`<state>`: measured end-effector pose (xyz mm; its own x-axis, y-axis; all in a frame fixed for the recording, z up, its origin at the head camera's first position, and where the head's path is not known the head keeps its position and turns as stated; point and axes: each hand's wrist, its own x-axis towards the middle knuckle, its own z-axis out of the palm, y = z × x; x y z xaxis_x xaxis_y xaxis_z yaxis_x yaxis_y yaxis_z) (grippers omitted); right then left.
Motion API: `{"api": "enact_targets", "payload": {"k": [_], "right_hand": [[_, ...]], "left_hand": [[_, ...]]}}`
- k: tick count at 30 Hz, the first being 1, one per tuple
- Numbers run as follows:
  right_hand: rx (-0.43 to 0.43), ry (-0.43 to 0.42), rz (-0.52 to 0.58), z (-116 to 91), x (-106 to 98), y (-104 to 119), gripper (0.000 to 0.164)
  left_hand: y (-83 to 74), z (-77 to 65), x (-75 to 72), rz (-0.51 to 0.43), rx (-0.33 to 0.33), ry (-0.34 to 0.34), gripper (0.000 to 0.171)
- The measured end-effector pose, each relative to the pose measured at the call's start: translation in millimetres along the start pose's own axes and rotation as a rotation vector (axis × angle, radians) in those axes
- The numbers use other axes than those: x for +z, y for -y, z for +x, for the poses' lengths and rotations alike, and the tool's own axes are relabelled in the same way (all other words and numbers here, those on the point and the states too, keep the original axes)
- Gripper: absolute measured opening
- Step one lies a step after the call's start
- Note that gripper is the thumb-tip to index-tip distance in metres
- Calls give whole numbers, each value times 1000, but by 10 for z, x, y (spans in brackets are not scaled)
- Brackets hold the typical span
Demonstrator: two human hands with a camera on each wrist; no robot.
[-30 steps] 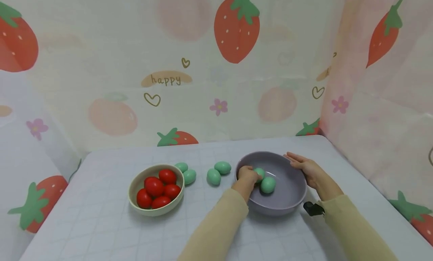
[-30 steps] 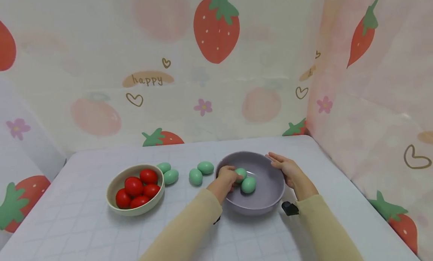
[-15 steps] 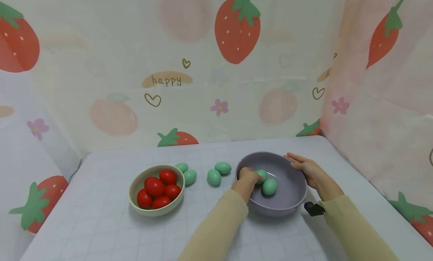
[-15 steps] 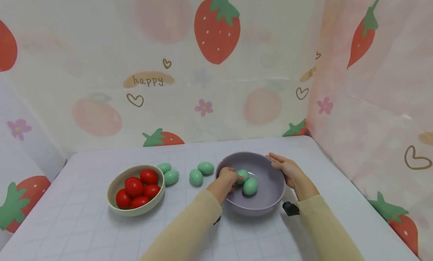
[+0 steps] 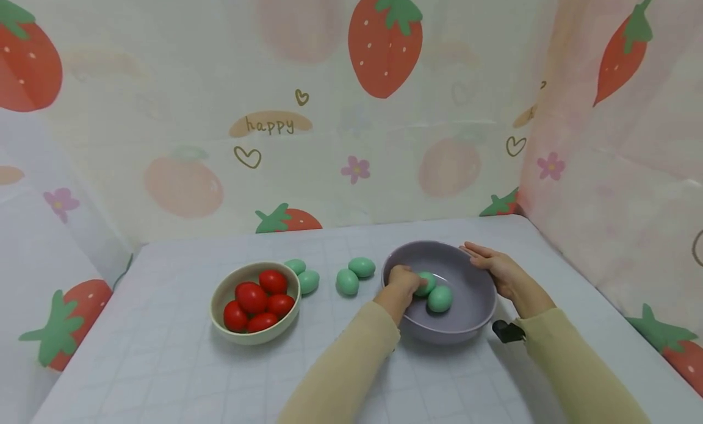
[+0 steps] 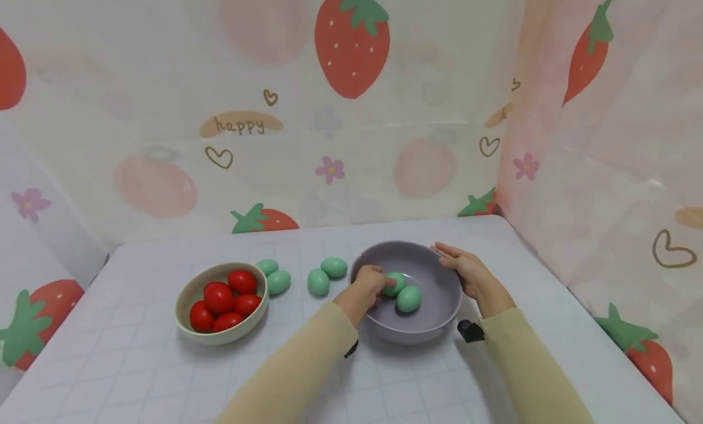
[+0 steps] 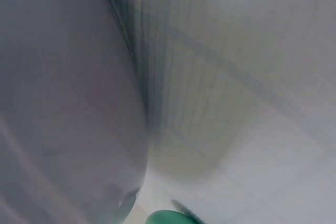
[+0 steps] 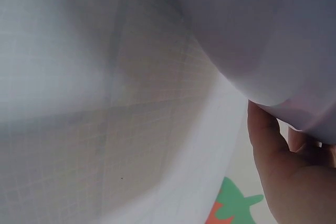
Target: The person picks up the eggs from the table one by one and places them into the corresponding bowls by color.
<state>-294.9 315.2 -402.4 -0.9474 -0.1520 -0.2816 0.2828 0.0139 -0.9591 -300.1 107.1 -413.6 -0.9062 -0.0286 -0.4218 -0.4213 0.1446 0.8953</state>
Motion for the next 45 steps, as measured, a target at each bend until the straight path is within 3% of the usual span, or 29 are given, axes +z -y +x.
{"api": "enact_targets", "payload": {"k": [8, 14, 21, 28, 36, 45], "right_hand": [[0, 5, -9, 28, 37, 7, 60], [12, 4, -12, 9, 21, 1, 61], [8, 19, -1, -5, 3, -3, 61], [2, 12, 11, -9, 4, 5, 62], [4, -9, 0, 4, 25, 8, 61], [11, -3, 26, -1, 25, 9, 62]], "left_hand": [[-54, -70, -86, -24, 51, 35, 47], [-102, -231, -227, 9, 195, 82, 43], [-62, -405, -444, -91, 340, 128, 34], [21, -442, -699, -116, 465, 22, 31], [232, -298, -1067, 18, 530, -201, 41], [438, -148, -1256, 138, 496, -207, 59]]}}
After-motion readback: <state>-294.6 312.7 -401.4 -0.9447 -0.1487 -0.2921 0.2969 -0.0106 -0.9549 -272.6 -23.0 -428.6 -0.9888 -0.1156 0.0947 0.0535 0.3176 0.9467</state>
